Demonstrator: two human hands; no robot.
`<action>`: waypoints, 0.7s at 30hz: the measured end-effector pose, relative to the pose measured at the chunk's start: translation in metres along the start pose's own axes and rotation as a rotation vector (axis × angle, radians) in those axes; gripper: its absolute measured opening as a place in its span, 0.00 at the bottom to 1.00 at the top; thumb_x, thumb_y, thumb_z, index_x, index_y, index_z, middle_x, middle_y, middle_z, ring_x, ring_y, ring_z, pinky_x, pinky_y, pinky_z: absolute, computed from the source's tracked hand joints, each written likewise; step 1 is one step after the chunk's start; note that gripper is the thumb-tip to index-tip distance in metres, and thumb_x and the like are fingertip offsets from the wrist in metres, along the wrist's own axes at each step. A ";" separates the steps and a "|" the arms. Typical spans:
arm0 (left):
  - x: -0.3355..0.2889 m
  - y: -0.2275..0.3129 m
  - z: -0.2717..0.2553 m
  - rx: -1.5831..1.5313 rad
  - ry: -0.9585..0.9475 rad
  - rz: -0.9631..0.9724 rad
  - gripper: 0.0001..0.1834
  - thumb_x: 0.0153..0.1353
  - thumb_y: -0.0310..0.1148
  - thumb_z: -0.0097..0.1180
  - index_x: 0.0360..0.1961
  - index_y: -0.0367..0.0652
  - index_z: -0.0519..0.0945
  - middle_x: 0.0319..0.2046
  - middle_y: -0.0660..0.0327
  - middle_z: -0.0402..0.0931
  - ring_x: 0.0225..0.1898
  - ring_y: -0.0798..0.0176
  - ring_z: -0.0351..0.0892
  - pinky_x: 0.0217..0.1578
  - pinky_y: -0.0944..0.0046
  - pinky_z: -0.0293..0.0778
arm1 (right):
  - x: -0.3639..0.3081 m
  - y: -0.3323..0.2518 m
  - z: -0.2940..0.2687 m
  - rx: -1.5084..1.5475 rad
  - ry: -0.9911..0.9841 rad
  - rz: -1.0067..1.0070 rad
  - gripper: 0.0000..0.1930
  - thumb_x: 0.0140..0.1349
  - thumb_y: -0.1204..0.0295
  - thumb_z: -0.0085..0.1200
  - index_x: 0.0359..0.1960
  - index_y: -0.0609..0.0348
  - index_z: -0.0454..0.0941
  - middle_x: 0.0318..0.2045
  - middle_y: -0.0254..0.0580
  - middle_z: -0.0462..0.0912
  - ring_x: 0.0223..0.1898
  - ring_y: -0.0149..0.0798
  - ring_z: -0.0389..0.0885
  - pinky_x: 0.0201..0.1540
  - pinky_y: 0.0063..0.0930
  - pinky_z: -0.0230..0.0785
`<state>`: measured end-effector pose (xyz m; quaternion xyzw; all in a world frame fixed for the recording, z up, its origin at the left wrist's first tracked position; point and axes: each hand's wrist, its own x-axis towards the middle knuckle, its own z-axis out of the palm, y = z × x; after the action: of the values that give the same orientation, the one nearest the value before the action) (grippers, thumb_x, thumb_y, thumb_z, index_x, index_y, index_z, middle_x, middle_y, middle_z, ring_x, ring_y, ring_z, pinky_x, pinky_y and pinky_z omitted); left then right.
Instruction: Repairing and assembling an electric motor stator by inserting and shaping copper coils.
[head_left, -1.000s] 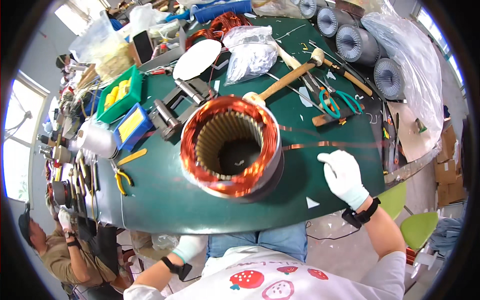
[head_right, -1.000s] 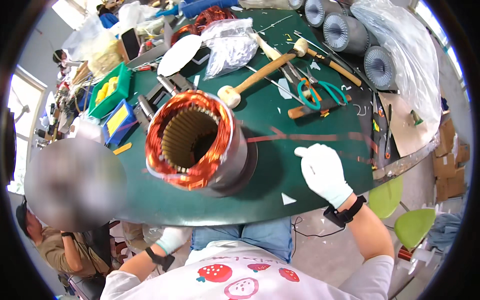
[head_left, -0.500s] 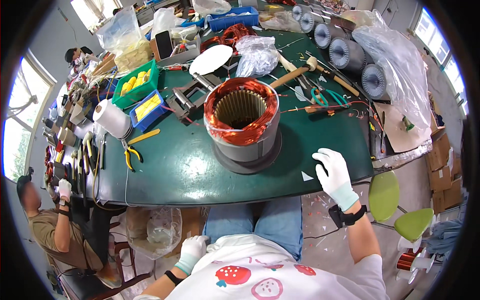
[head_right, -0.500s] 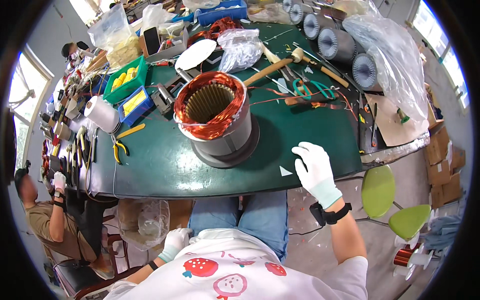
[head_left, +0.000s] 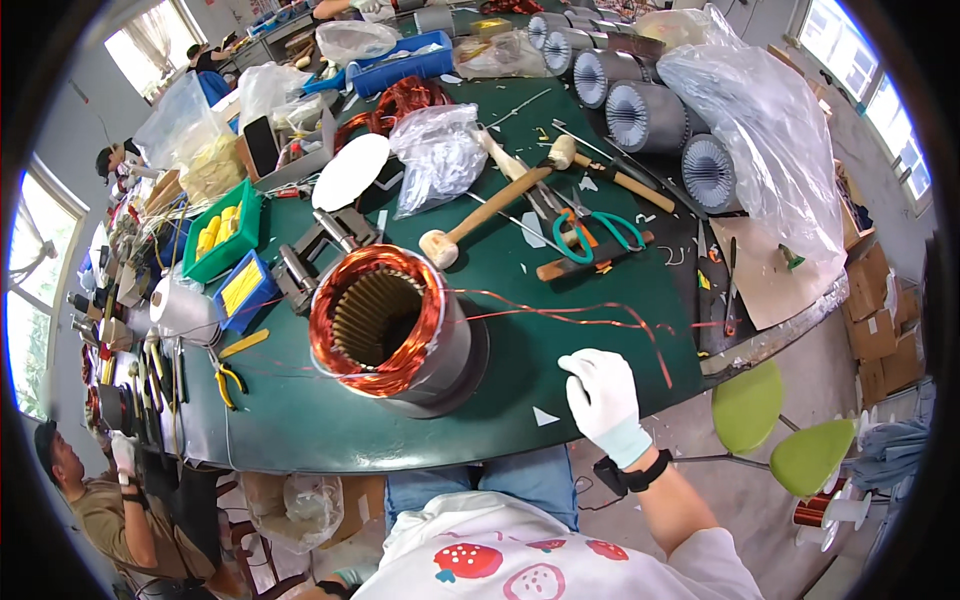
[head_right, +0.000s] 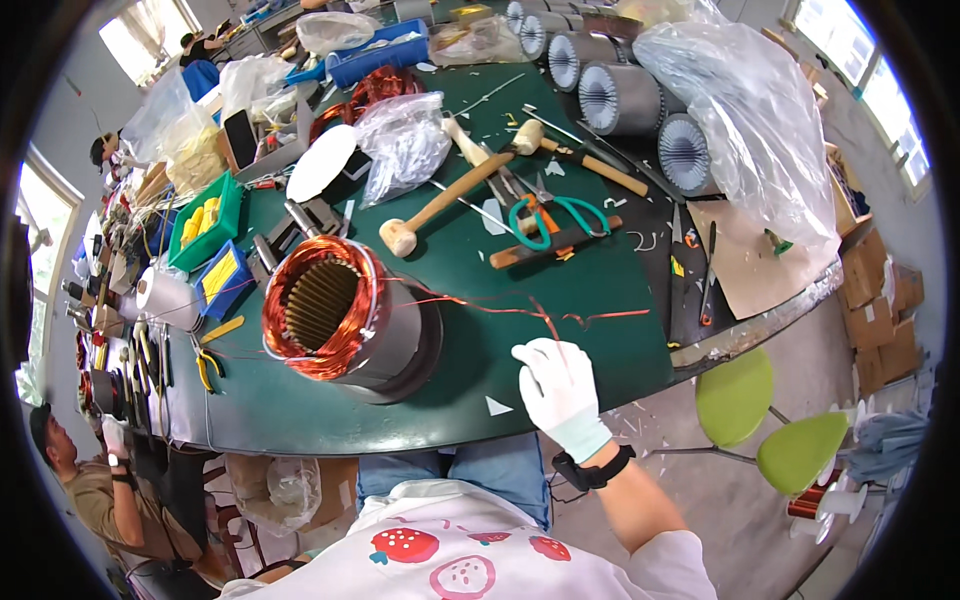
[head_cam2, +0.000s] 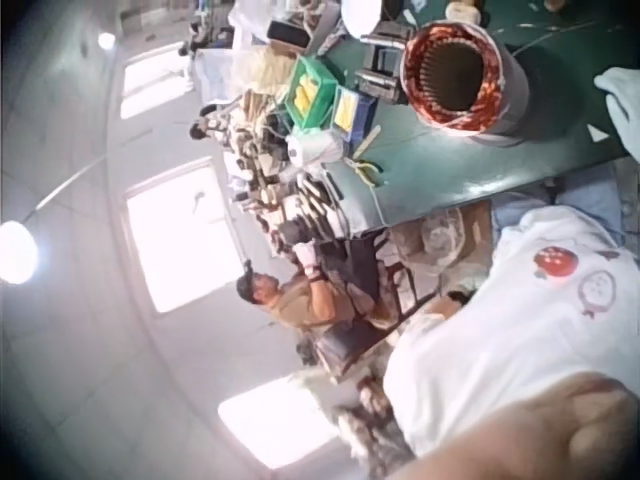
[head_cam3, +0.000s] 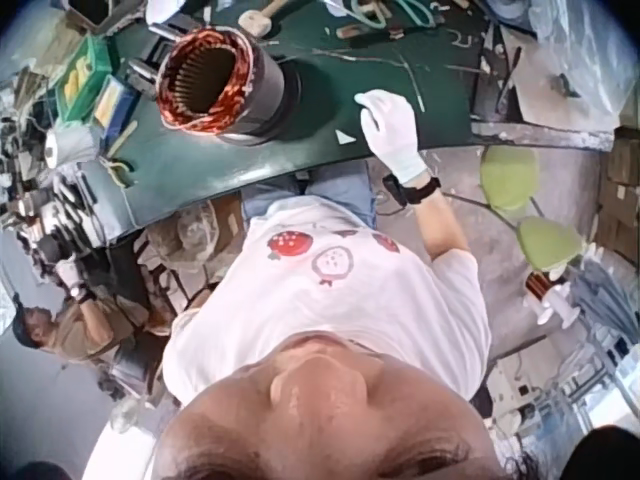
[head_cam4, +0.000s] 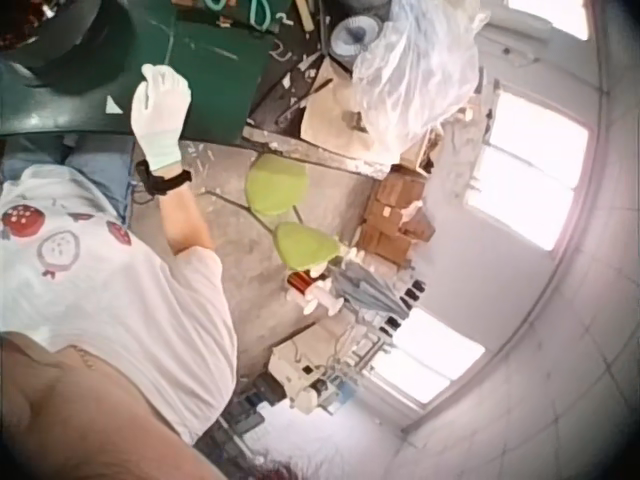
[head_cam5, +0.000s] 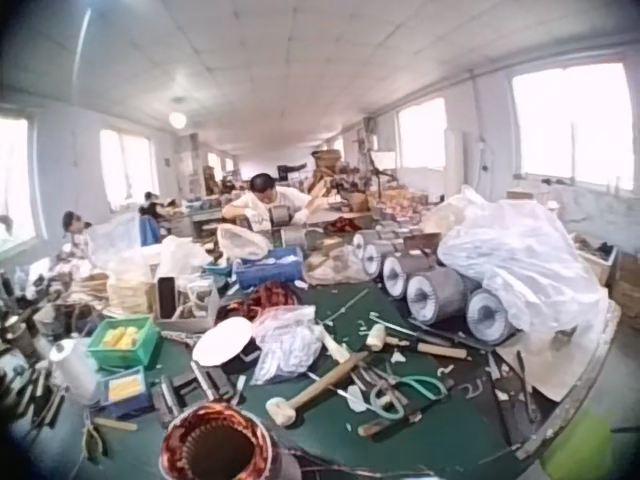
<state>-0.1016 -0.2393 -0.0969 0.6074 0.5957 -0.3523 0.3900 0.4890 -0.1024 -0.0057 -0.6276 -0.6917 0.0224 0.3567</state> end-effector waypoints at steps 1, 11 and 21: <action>0.000 0.002 -0.008 0.002 0.023 -0.004 0.22 0.65 0.38 0.54 0.58 0.42 0.81 0.46 0.48 0.83 0.44 0.47 0.86 0.43 0.50 0.81 | -0.001 0.002 0.000 -0.004 0.019 -0.011 0.15 0.58 0.78 0.59 0.48 0.55 0.82 0.45 0.42 0.82 0.45 0.48 0.80 0.50 0.43 0.70; -0.014 0.017 -0.060 0.037 0.118 -0.036 0.20 0.66 0.39 0.53 0.56 0.44 0.82 0.42 0.51 0.84 0.42 0.46 0.85 0.43 0.49 0.81 | 0.007 0.006 -0.009 0.063 -0.077 0.074 0.15 0.56 0.76 0.61 0.46 0.55 0.82 0.44 0.41 0.81 0.45 0.48 0.80 0.49 0.43 0.71; -0.033 -0.010 -0.086 0.082 0.045 -0.052 0.19 0.66 0.40 0.53 0.54 0.47 0.83 0.38 0.54 0.84 0.40 0.45 0.85 0.43 0.48 0.80 | 0.005 0.005 -0.008 0.037 -0.069 0.034 0.16 0.55 0.74 0.58 0.47 0.54 0.82 0.45 0.40 0.80 0.44 0.48 0.80 0.47 0.44 0.70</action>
<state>-0.1162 -0.1770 -0.0294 0.6152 0.6048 -0.3727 0.3418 0.4974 -0.0999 0.0006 -0.6313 -0.6925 0.0628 0.3434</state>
